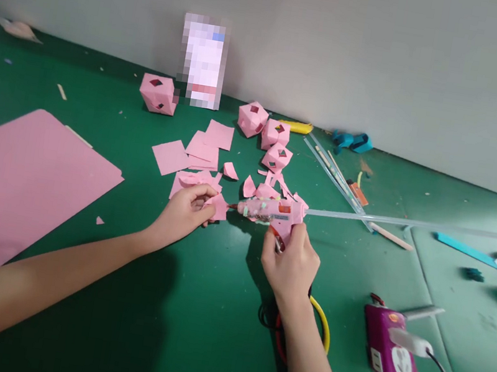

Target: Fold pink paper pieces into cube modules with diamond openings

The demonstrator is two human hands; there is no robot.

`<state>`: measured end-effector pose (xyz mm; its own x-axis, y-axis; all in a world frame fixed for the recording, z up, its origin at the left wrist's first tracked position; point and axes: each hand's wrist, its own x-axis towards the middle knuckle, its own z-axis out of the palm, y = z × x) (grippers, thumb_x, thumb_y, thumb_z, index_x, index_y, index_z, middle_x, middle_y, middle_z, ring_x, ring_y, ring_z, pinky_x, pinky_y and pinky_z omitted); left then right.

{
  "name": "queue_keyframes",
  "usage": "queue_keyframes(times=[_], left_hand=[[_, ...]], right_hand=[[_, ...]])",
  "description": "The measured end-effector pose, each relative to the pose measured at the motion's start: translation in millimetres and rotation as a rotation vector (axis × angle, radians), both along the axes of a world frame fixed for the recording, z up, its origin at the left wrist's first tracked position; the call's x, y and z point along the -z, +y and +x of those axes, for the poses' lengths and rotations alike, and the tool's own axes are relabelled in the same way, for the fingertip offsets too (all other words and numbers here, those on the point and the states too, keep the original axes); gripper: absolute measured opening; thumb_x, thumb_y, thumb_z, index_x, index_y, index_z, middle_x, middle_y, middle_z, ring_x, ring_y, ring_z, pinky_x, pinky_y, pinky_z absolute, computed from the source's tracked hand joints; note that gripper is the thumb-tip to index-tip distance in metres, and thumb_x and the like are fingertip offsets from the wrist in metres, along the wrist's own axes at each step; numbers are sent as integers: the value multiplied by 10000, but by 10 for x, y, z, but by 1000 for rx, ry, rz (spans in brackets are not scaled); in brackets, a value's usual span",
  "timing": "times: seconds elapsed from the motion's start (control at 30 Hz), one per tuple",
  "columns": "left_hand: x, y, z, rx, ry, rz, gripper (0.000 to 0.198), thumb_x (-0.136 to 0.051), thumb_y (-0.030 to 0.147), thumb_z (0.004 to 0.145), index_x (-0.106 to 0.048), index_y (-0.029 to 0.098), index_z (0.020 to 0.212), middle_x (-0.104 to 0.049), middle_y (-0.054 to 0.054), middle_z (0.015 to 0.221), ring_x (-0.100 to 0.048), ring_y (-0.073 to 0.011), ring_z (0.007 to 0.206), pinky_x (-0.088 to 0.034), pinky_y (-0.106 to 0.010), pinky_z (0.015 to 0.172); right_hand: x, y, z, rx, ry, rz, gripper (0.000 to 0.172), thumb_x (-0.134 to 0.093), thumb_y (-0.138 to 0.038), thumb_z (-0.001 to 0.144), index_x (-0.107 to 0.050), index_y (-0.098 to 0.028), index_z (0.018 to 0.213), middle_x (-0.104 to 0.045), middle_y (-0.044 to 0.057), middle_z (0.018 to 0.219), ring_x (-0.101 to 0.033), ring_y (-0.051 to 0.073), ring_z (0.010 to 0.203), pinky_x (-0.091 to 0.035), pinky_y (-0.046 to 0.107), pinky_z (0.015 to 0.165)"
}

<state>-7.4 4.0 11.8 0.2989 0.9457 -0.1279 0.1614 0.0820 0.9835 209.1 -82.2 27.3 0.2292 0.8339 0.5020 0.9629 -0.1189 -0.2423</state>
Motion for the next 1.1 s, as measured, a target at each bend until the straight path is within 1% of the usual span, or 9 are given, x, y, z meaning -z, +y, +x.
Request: queue_keyframes(times=[0.17, 0.33, 0.47, 0.67, 0.8, 0.97, 1.1], left_hand=[[6, -8, 2, -14, 29, 1, 124, -591, 231, 751, -634, 210, 865, -597, 31, 692, -540, -122, 598, -431, -249, 561], [18, -2, -1, -12, 32, -2, 125, -592, 238, 754, -642, 208, 864, -607, 27, 693, -543, -124, 597, -436, -255, 568], [14, 3, -4, -6, 29, 21, 108, -593, 229, 762, -641, 210, 857, -604, 28, 688, -544, -123, 593, -433, -250, 562], [8, 3, -1, -4, 33, 33, 77, -592, 223, 772, -628, 212, 838, -607, 29, 693, -541, -120, 590, -431, -244, 556], [6, 5, -4, -2, 29, 27, 86, -602, 210, 770, -640, 211, 847, -613, 31, 704, -548, -118, 594, -434, -240, 555], [-1, 1, -6, 3, 24, 16, 99, -603, 212, 757, -639, 209, 849, -603, 28, 707, -548, -121, 596, -433, -243, 550], [-4, -5, 0, -6, 24, 3, 119, -599, 217, 751, -630, 210, 865, -598, 27, 708, -547, -126, 603, -442, -248, 559]], right_hand=[[6, -7, -2, 18, 4, -12, 206, -573, -408, 900, -458, -256, 822, -558, -5, 628, -514, 186, 523, -336, 289, 527], [20, -11, 19, 21, -9, -9, 201, -570, -416, 906, -474, -251, 842, -593, 6, 655, -540, 189, 536, -343, 284, 525], [0, -7, 31, 16, -18, -11, 190, -571, -405, 897, -478, -252, 834, -595, 6, 641, -551, 193, 531, -346, 283, 516], [-53, 3, 10, 114, 53, 63, 193, -594, -417, 856, -562, -233, 905, -543, -28, 582, -516, 184, 488, -396, 280, 518], [-31, 0, 12, 75, 57, 26, 210, -609, -414, 840, -580, -230, 935, -541, -32, 584, -519, 183, 499, -406, 279, 526], [6, -8, 20, 20, 43, -19, 174, -578, -408, 876, -530, -242, 892, -548, -24, 605, -489, 180, 492, -367, 290, 518], [16, -13, 21, 5, 28, -35, 167, -565, -400, 892, -500, -248, 864, -566, -10, 624, -519, 189, 516, -365, 292, 528]])
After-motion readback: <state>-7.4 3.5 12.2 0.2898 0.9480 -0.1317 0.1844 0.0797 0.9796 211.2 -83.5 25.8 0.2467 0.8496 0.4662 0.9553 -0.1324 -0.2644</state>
